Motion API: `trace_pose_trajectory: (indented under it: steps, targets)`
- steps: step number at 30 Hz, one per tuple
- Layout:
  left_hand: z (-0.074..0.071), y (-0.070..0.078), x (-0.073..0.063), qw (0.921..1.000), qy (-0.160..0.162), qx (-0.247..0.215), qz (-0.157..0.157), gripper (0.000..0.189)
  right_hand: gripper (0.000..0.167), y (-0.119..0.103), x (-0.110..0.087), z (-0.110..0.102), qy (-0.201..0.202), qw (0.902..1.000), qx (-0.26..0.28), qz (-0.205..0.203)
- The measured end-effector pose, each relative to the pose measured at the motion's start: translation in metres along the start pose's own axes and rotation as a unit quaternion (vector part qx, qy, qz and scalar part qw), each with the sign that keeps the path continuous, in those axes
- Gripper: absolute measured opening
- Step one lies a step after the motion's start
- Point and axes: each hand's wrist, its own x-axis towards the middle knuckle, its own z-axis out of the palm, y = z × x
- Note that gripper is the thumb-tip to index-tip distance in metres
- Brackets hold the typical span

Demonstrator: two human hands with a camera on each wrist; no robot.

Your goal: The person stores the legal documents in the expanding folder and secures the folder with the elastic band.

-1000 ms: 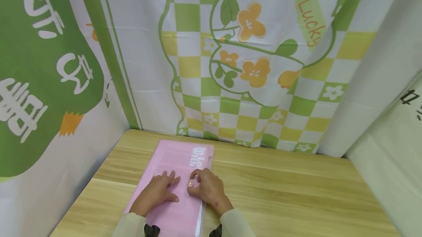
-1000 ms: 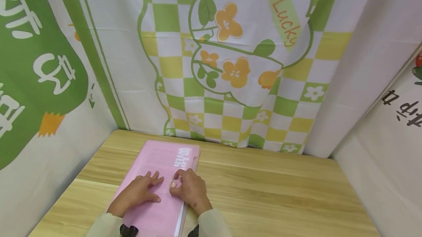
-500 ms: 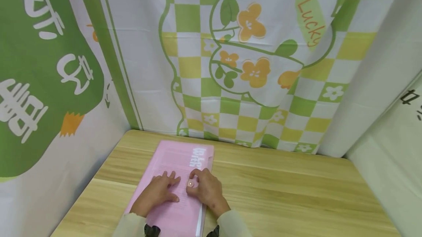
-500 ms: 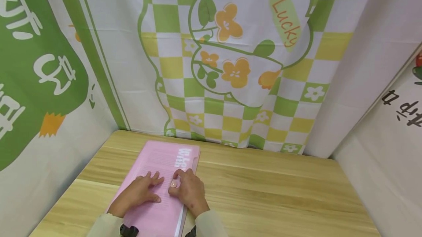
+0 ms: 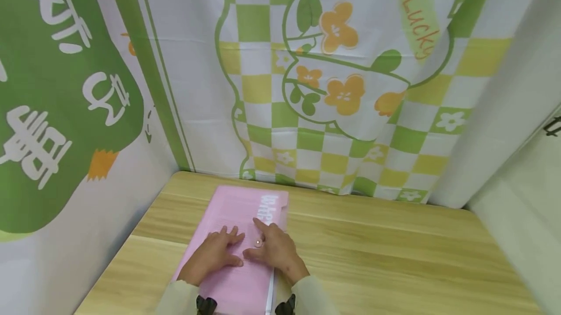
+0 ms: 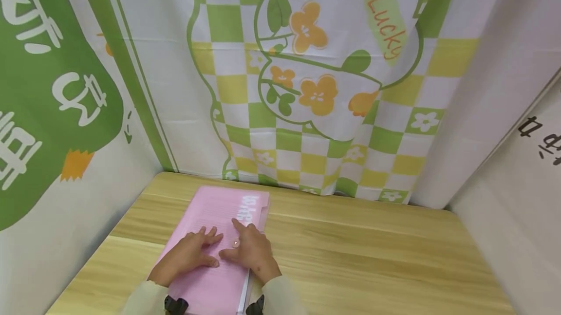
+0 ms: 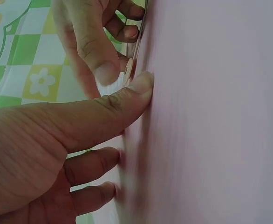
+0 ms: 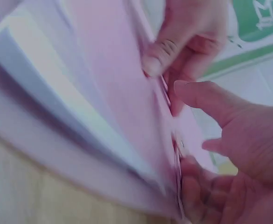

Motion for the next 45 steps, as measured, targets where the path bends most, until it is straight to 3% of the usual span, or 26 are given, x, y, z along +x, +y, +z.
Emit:
trace_pose_trajectory:
  steps: [5,11,33,40,45]
  targets:
    - [-0.004,0.000,-0.004,1.0000,0.001,-0.003,-0.006,0.073,0.059,0.006,-0.001,-0.008,-0.005,0.9956,0.091,-0.022]
    - [-0.004,0.001,-0.004,0.9999,0.002,-0.011,-0.004,0.072,0.043,0.008,-0.006,-0.015,0.008,0.9920,0.121,-0.036]
    - [-0.006,-0.001,-0.006,0.9991,0.004,0.019,-0.037,0.071,0.034,0.032,-0.020,-0.035,-0.021,0.9944,0.100,-0.027]
    - [-0.004,-0.004,-0.008,0.9997,0.005,0.019,-0.013,0.072,0.032,0.039,-0.029,-0.042,-0.036,0.9924,0.095,-0.069]
    - [-0.004,0.001,-0.013,0.9998,-0.012,0.007,0.012,0.067,0.035,0.048,-0.043,-0.048,-0.049,0.9896,0.116,-0.069]
